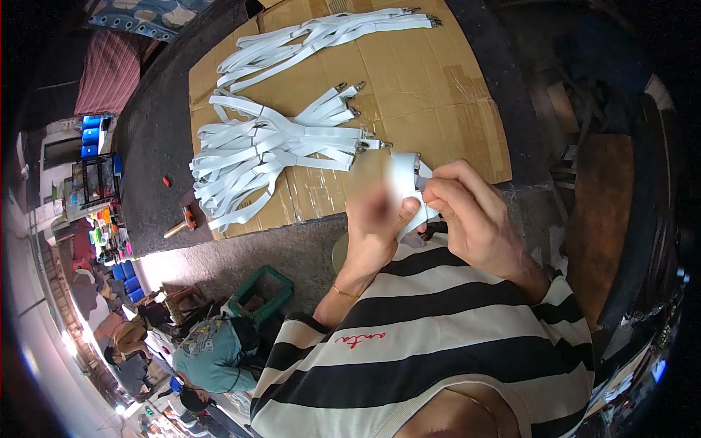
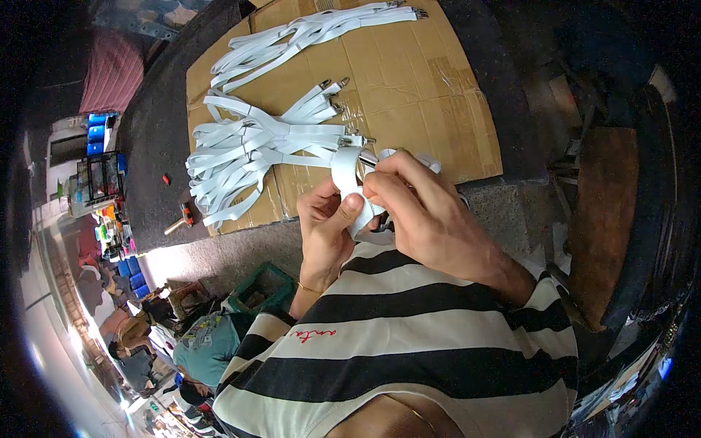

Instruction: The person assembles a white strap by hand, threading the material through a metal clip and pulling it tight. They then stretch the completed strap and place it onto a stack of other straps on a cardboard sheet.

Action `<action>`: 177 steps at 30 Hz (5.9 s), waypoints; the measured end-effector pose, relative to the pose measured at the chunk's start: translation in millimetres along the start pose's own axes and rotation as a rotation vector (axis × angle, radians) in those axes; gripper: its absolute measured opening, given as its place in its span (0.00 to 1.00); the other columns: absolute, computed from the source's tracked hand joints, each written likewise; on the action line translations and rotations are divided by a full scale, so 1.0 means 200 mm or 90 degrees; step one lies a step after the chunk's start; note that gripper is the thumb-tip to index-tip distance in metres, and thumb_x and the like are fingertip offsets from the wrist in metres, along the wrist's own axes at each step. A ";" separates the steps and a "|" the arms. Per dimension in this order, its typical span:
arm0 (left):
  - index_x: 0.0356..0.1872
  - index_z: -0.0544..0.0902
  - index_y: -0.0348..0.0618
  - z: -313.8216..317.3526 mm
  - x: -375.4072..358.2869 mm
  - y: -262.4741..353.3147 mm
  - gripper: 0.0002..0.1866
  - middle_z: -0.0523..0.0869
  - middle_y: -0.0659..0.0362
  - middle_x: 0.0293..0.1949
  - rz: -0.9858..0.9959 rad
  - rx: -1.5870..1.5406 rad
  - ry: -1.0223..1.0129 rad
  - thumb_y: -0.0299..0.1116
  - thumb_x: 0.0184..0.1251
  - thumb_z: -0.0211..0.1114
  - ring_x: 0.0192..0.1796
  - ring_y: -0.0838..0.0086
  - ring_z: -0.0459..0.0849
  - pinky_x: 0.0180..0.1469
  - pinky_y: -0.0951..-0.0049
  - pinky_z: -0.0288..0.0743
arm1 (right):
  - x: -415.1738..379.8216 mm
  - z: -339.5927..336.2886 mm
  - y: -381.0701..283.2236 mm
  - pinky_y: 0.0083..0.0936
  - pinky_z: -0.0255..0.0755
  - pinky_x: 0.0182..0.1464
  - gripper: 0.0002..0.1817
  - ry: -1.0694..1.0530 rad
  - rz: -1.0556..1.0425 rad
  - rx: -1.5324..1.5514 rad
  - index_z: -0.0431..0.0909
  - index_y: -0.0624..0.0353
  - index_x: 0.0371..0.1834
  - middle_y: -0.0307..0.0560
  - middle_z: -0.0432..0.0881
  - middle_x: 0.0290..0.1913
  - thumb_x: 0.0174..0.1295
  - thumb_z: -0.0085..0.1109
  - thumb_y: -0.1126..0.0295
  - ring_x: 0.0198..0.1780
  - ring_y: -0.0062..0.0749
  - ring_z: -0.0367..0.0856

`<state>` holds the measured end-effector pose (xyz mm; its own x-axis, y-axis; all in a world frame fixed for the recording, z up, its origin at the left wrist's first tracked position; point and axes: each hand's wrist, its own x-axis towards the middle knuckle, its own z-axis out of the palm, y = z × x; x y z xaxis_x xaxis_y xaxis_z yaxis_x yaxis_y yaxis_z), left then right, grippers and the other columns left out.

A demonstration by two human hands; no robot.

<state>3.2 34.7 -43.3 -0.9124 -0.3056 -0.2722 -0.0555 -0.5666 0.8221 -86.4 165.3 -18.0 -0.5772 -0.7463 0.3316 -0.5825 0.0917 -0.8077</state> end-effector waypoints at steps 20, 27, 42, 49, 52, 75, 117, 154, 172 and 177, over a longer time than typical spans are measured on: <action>0.42 0.78 0.30 -0.03 0.00 -0.05 0.11 0.82 0.55 0.31 -0.017 -0.005 -0.069 0.29 0.64 0.61 0.28 0.78 0.79 0.30 0.80 0.74 | -0.01 0.05 0.04 0.32 0.67 0.38 0.03 0.047 0.077 0.145 0.68 0.65 0.35 0.51 0.69 0.33 0.58 0.49 0.81 0.36 0.41 0.73; 0.42 0.77 0.29 -0.02 0.02 -0.02 0.12 0.82 0.54 0.31 0.006 -0.078 -0.084 0.29 0.64 0.62 0.29 0.76 0.80 0.31 0.78 0.75 | -0.01 0.05 0.04 0.20 0.70 0.33 0.06 0.094 0.164 0.359 0.71 0.66 0.38 0.47 0.73 0.35 0.58 0.53 0.81 0.34 0.29 0.76; 0.42 0.78 0.30 0.01 0.02 0.00 0.11 0.83 0.55 0.32 -0.020 -0.007 -0.081 0.28 0.64 0.61 0.29 0.78 0.80 0.30 0.79 0.76 | 0.02 -0.08 0.00 0.23 0.69 0.30 0.05 0.062 0.041 0.144 0.79 0.66 0.30 0.46 0.75 0.31 0.49 0.61 0.84 0.31 0.30 0.78; 0.41 0.78 0.30 0.01 0.01 -0.01 0.09 0.83 0.56 0.31 -0.011 -0.008 -0.060 0.27 0.64 0.61 0.29 0.79 0.79 0.30 0.80 0.74 | -0.01 -0.08 0.02 0.26 0.71 0.29 0.05 0.040 -0.053 0.068 0.76 0.67 0.28 0.46 0.74 0.31 0.48 0.59 0.85 0.30 0.33 0.77; 0.40 0.78 0.31 0.01 0.01 -0.01 0.09 0.83 0.56 0.31 -0.022 -0.009 -0.064 0.27 0.64 0.61 0.29 0.79 0.79 0.30 0.80 0.74 | -0.01 -0.10 0.02 0.26 0.71 0.30 0.04 0.003 -0.049 0.092 0.75 0.67 0.29 0.46 0.73 0.32 0.50 0.59 0.84 0.31 0.33 0.77; 0.41 0.78 0.31 0.03 0.01 0.00 0.09 0.82 0.59 0.31 0.015 0.040 -0.028 0.27 0.64 0.60 0.29 0.81 0.78 0.31 0.82 0.74 | -0.03 -0.01 0.02 0.22 0.71 0.30 0.03 0.101 -0.029 0.075 0.72 0.66 0.34 0.48 0.73 0.34 0.58 0.54 0.81 0.31 0.32 0.77; 0.41 0.77 0.29 0.03 0.05 0.00 0.10 0.81 0.56 0.31 0.028 -0.115 -0.113 0.28 0.64 0.60 0.27 0.77 0.78 0.28 0.79 0.73 | -0.01 -0.08 -0.02 0.28 0.68 0.33 0.06 0.104 -0.042 0.094 0.75 0.65 0.34 0.47 0.71 0.34 0.52 0.60 0.79 0.33 0.36 0.74; 0.40 0.79 0.29 -0.04 0.01 0.00 0.10 0.82 0.55 0.29 -0.065 0.001 -0.168 0.27 0.62 0.61 0.26 0.78 0.77 0.27 0.79 0.72 | 0.04 -0.07 0.08 0.24 0.66 0.33 0.02 -0.074 -0.036 0.243 0.77 0.65 0.27 0.42 0.71 0.31 0.52 0.60 0.79 0.32 0.28 0.71; 0.38 0.78 0.26 -0.05 0.02 0.07 0.13 0.81 0.52 0.28 -0.243 -0.070 -0.262 0.30 0.63 0.60 0.21 0.76 0.76 0.21 0.79 0.67 | 0.13 -0.21 0.06 0.27 0.69 0.31 0.11 -0.239 -0.214 0.149 0.83 0.60 0.32 0.41 0.73 0.29 0.43 0.67 0.76 0.31 0.32 0.75; 0.38 0.78 0.26 -0.05 0.02 0.09 0.14 0.80 0.53 0.27 -0.328 -0.119 -0.252 0.32 0.64 0.59 0.20 0.77 0.76 0.21 0.80 0.67 | 0.14 -0.17 0.10 0.29 0.68 0.31 0.08 -0.247 -0.288 0.129 0.80 0.63 0.27 0.41 0.73 0.28 0.42 0.67 0.76 0.33 0.33 0.73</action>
<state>3.2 15.2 -33.8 -0.8699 0.3226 -0.3730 -0.4847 -0.6985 0.5265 -133.1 169.8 -7.5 -0.0274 -0.8701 0.4921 -0.5787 -0.3876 -0.7176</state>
